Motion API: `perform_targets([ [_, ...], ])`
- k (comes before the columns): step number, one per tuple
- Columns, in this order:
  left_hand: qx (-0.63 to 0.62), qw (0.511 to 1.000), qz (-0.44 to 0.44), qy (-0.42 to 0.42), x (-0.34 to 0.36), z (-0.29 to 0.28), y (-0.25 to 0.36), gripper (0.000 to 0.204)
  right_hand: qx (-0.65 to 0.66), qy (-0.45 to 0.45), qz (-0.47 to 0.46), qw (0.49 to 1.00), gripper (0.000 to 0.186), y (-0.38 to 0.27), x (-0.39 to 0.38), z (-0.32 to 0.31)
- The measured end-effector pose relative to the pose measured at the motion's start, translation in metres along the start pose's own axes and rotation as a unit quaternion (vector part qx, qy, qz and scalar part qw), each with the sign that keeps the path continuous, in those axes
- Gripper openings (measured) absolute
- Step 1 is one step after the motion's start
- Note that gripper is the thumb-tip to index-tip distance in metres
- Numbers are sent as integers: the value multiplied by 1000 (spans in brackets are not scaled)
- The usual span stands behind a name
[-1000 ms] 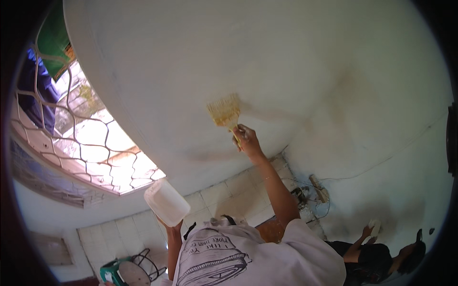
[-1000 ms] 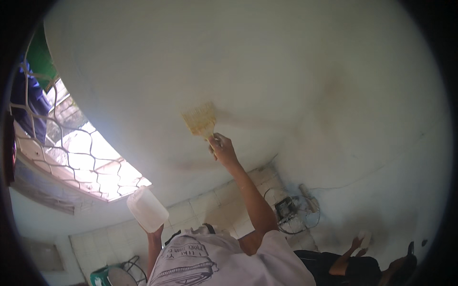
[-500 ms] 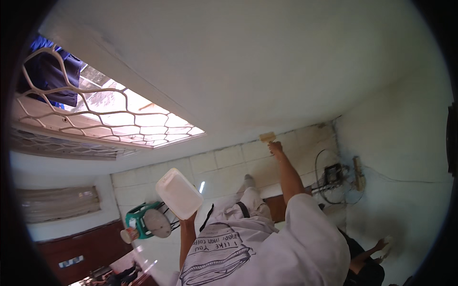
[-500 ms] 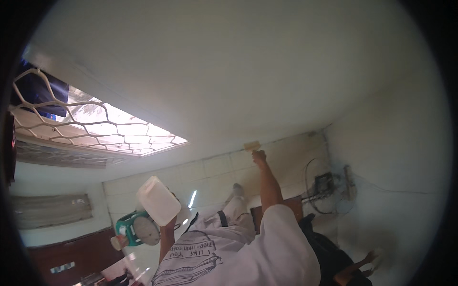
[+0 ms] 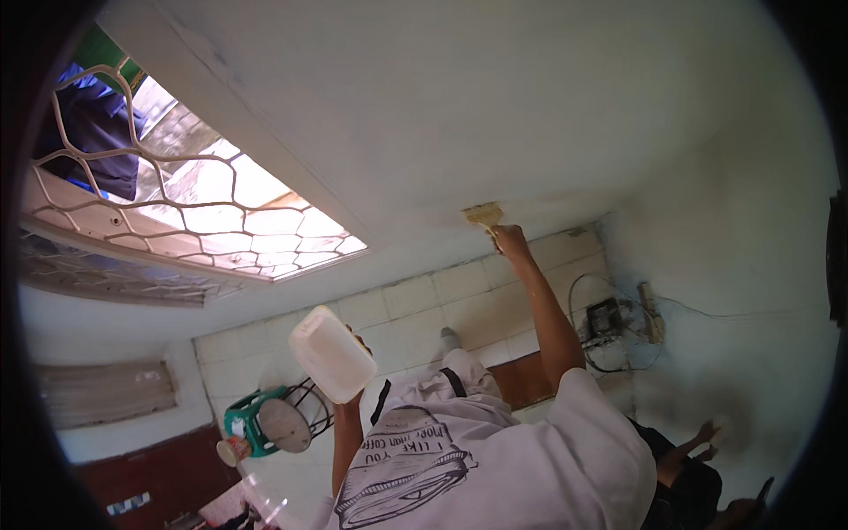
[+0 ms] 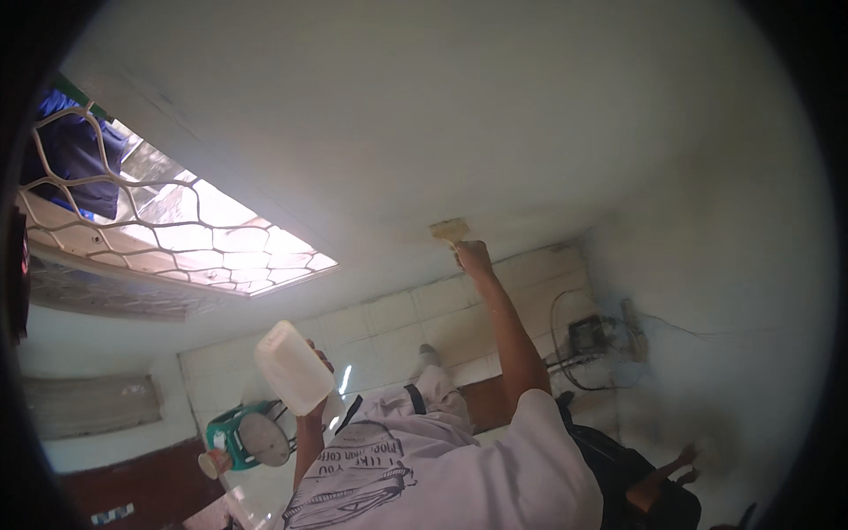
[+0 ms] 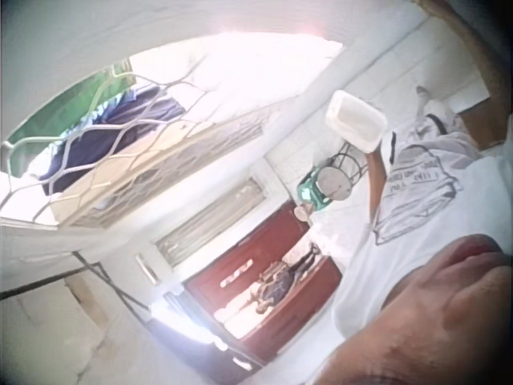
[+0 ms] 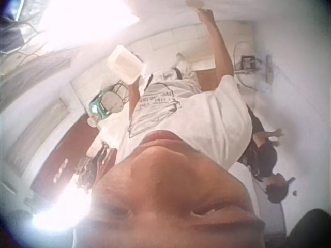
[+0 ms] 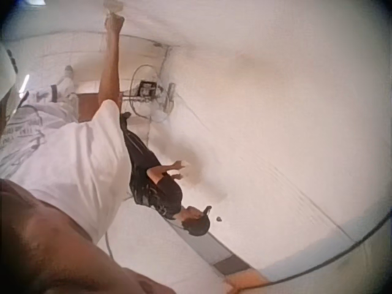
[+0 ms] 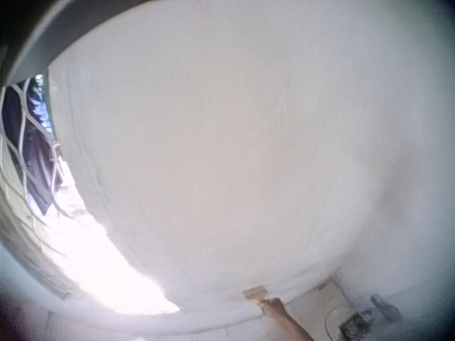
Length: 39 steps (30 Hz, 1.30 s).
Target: The person paints an interior wall and upper corner with a brush, dipping the brush into a plastic container of paint between strokes.
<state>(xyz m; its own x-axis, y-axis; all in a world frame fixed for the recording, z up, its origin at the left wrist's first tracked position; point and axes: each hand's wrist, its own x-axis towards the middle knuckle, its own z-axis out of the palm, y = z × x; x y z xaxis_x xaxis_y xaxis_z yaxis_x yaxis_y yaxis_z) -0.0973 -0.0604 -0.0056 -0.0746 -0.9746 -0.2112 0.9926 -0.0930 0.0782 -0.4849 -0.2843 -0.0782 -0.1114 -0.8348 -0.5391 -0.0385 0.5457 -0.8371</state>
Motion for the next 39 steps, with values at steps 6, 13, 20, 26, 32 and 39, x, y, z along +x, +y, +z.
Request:
perform_targets([
  [6, -75, 992, -90, -42, 45, 11, -36, 55, 110, -65, -88, 988, 27, -171, -120, -40],
  [13, 36, 987, -106, -118, 71, 38, -72, 55, 71, -60, -293, 952, 29, -289, -236, -60],
  [20, 87, 988, -46, -120, 68, 12, -54, 54, 37, -25, -284, 958, 43, -232, -164, -47],
  [26, 5, 998, 27, -60, 32, -16, -12, 53, 50, -78, -226, 970, 48, -59, -29, -12],
  [32, -30, 998, 43, 18, -1, 4, -16, 59, 31, -41, -40, 998, 35, 95, 47, 15],
  [39, -42, 995, 56, 74, -28, -5, -17, 71, -89, 11, 126, 988, 23, 176, 92, 34],
])
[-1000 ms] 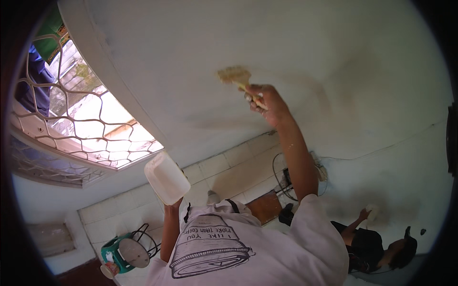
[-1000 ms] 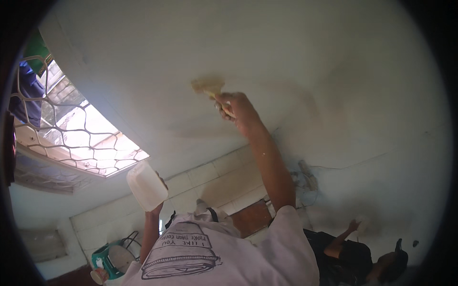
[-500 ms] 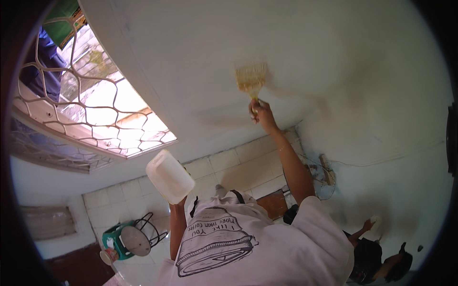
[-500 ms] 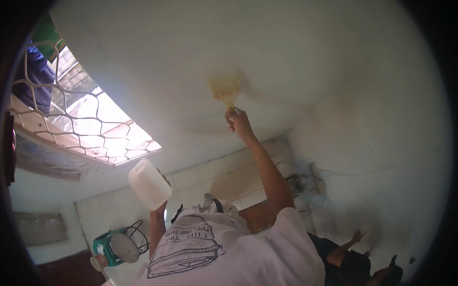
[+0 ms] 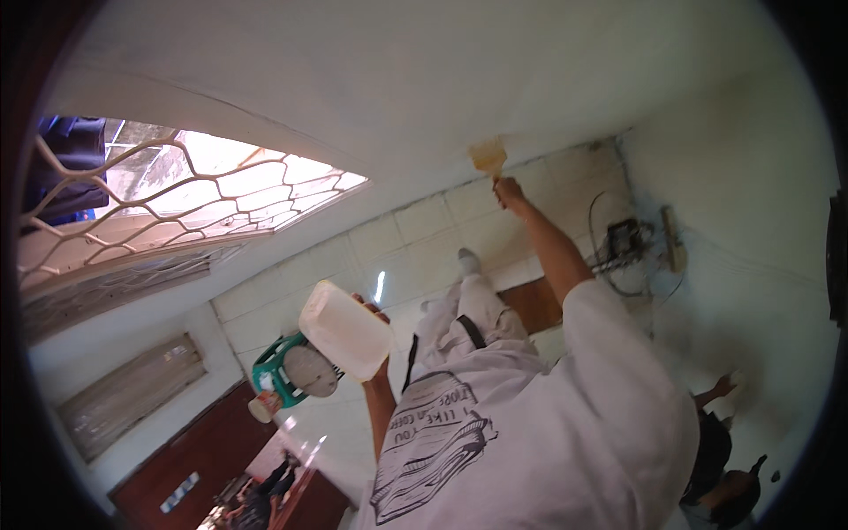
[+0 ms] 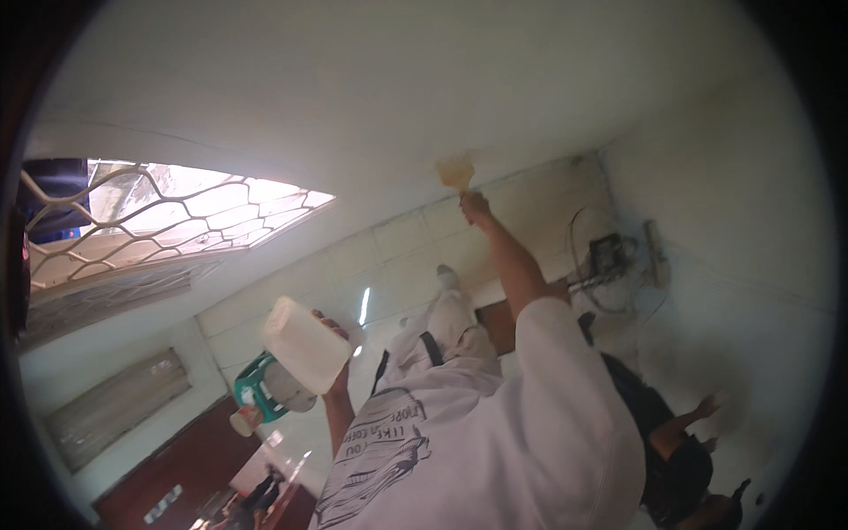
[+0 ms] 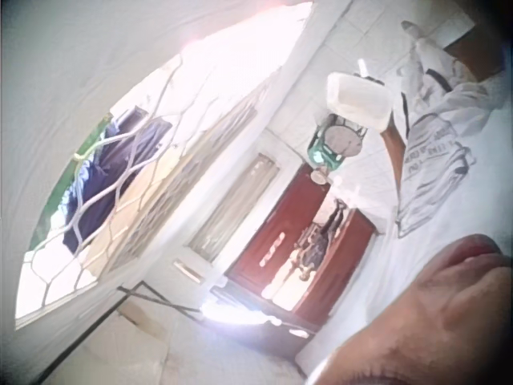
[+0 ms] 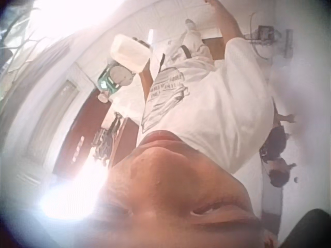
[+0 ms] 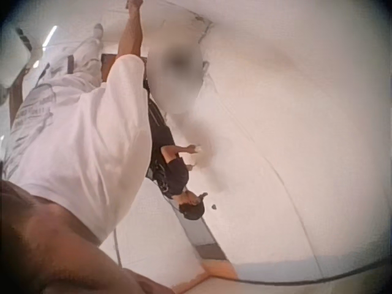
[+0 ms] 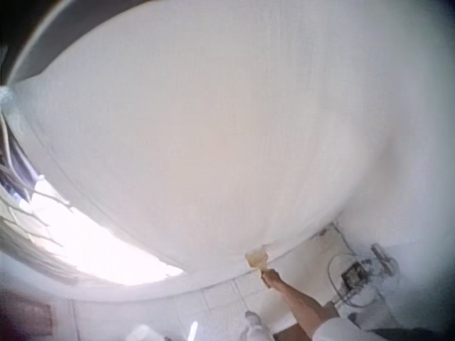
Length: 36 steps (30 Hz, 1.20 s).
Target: The person paints an interior wall and upper corner with a brush, dipping the brush into a plastic container of paint between strokes.
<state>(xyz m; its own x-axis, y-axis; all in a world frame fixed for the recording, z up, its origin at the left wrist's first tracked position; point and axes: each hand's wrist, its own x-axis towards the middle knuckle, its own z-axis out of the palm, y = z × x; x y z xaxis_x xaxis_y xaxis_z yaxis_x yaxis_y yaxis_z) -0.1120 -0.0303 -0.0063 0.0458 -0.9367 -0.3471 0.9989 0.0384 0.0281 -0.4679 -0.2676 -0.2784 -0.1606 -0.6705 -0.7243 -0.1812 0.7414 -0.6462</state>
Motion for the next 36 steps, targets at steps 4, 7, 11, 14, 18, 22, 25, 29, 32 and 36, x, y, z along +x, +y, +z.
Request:
perform_targets([
  [4, 24, 1000, 10, -3, -14, -10, 2, 74, 63, -16, 31, 997, 33, 24, 19, 8],
  [7, 20, 999, 7, 27, -19, -16, 5, 72, 90, -8, 19, 996, 32, 7, 16, 12],
  [11, 52, 999, -2, -8, -14, -19, 6, 70, 179, -2, 2, 984, 35, -25, -4, 9],
  [14, 33, 999, -17, -19, -9, -22, 4, 69, 179, -28, -52, 982, 36, -58, -48, -5],
  [18, 52, 994, -52, -79, 18, -16, -2, 66, 165, -57, -109, 979, 38, -112, -126, -45],
  [22, 42, 988, -84, -120, 37, 4, -13, 61, 157, -108, -157, 969, 36, -209, -231, -89],
  [25, -10, 973, -155, -173, 67, 1, -26, 57, 187, -130, -205, 952, 35, -276, -311, -123],
  [29, -2, 968, -154, -199, 82, 16, -45, 54, 198, -159, -273, 928, 37, -347, -404, -147],
  [32, 5, 964, -169, -204, 73, 43, -61, 53, 84, -116, -409, 901, 39, -387, -467, -167],
  [36, -39, 946, -206, -249, 83, 33, -68, 51, 43, -89, -523, 847, 41, -400, -491, -178],
])
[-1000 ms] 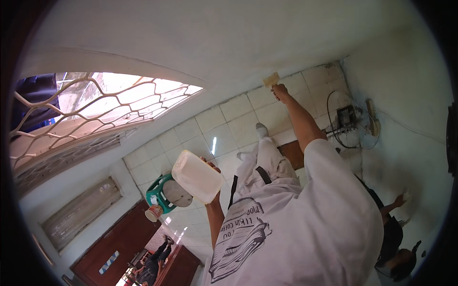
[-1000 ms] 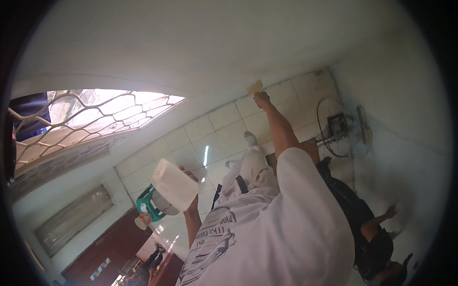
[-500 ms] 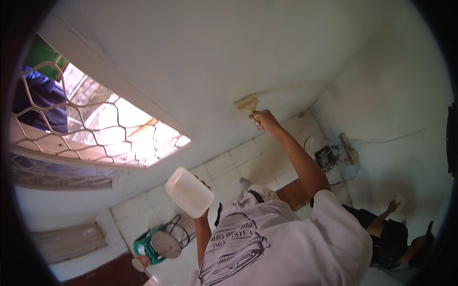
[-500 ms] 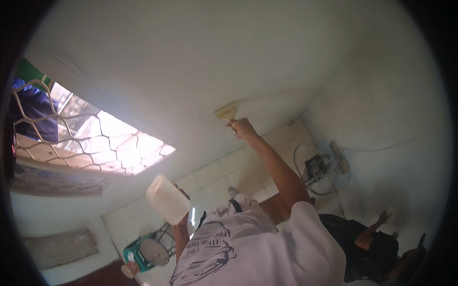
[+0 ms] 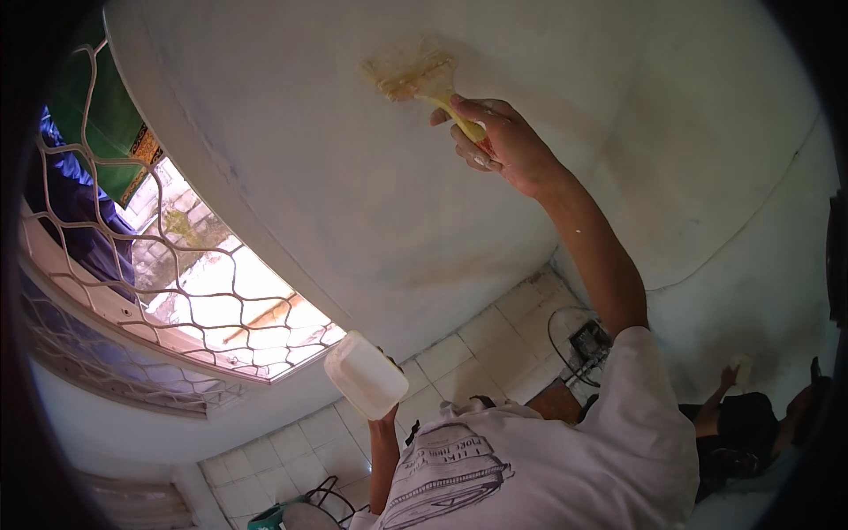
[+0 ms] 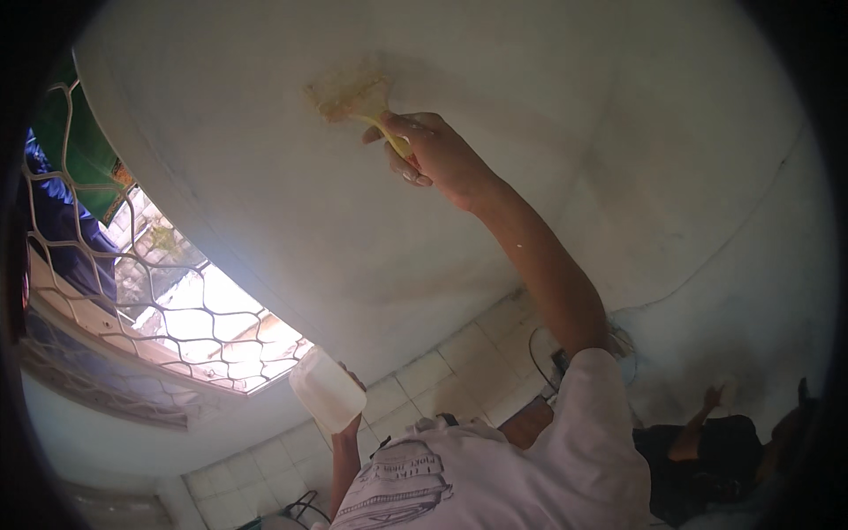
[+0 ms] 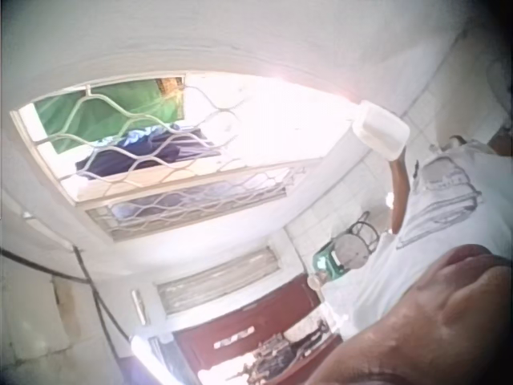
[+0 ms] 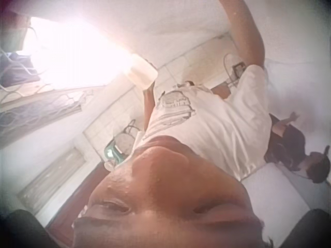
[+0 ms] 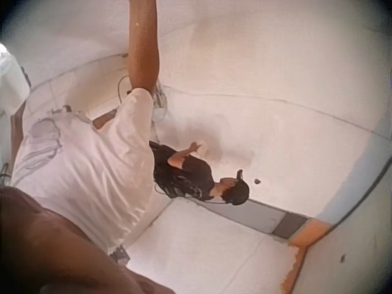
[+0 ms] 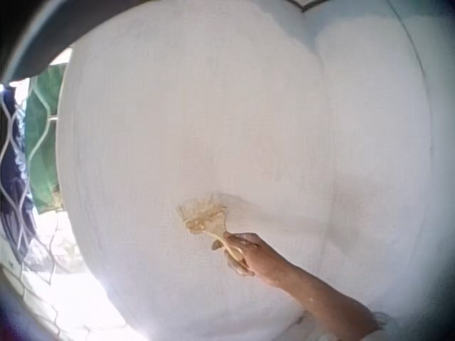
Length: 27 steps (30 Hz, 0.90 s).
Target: The person paints an interior wall and upper corner with a brush, dipping the brush into a plastic container of paint between strokes.
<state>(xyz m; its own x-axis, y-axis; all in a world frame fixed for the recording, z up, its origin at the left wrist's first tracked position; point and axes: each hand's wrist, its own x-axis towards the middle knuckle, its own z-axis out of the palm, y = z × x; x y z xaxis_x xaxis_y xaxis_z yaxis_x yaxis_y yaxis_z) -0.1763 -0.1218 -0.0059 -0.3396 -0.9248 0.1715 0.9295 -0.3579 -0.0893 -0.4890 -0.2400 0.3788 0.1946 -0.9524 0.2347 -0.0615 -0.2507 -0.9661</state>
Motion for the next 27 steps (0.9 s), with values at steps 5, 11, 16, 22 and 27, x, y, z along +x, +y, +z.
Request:
perform_targets([
  [5, 26, 997, 35, 64, -22, 7, 1, 51, -29, 28, 45, 998, 41, 79, 3, 12],
  [11, 49, 986, 114, 110, -69, -1, 31, 55, -104, 56, 60, 991, 32, 277, -23, 40],
  [16, 9, 963, 189, 190, -106, 31, 41, 63, -101, 41, 91, 990, 41, 454, -65, 67],
  [22, 16, 949, 244, 200, -122, 72, 24, 71, -291, -34, 251, 923, 38, 601, -108, 81],
  [27, 69, 934, 255, 242, -159, 57, 44, 74, -303, 3, 311, 901, 42, 661, -126, 103],
])
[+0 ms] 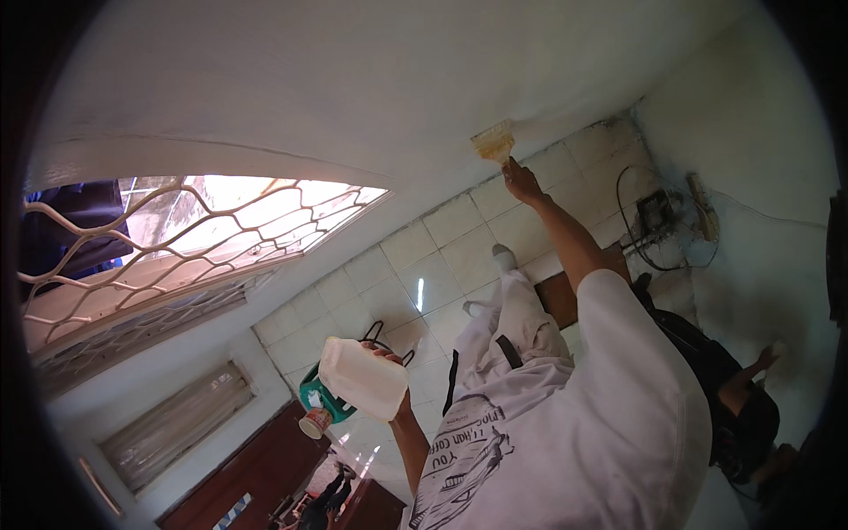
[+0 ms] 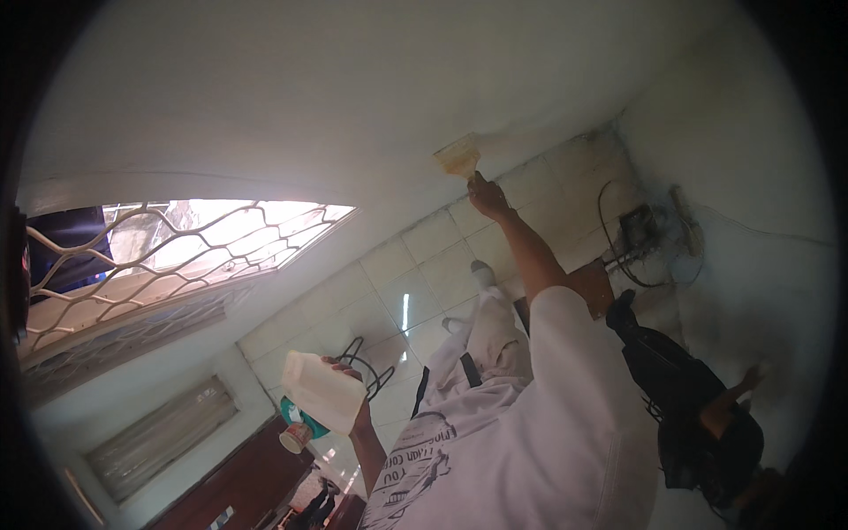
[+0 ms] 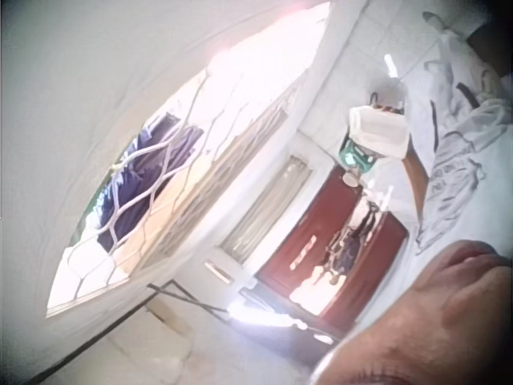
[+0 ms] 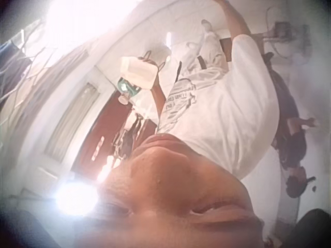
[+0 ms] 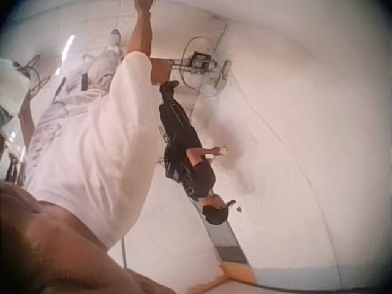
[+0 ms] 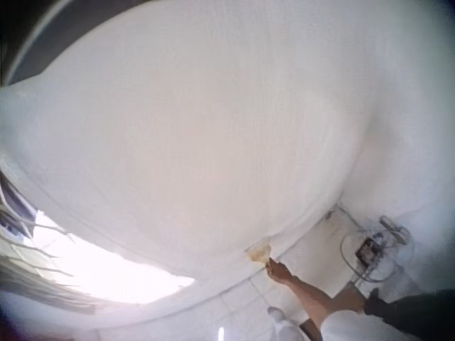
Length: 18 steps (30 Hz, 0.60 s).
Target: The person paints an interior wall and upper corner with a brush, dipping the brush into a plastic container of paint between strokes.
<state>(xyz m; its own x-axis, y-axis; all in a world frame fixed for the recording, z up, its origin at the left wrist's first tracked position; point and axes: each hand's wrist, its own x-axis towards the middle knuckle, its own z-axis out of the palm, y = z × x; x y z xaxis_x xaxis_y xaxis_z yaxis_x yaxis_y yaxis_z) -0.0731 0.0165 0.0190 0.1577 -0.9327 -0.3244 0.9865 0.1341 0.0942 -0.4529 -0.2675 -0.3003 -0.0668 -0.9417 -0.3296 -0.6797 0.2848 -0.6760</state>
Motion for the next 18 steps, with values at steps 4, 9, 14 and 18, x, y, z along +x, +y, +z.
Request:
perform_targets([
  [4, -4, 1000, -4, 6, 1, 10, -2, 74, 7, -67, 96, 993, 36, 25, 13, 25],
  [9, 13, 1000, -11, -10, 8, 15, -6, 73, 76, -95, 140, 983, 32, 16, 21, 0],
  [14, -68, 996, -54, -38, 21, 14, -9, 73, 320, -112, 180, 923, 39, -57, 3, -76],
  [18, -64, 988, -113, -89, 36, 28, -12, 72, 421, -156, 139, 883, 34, -144, -48, -184],
])
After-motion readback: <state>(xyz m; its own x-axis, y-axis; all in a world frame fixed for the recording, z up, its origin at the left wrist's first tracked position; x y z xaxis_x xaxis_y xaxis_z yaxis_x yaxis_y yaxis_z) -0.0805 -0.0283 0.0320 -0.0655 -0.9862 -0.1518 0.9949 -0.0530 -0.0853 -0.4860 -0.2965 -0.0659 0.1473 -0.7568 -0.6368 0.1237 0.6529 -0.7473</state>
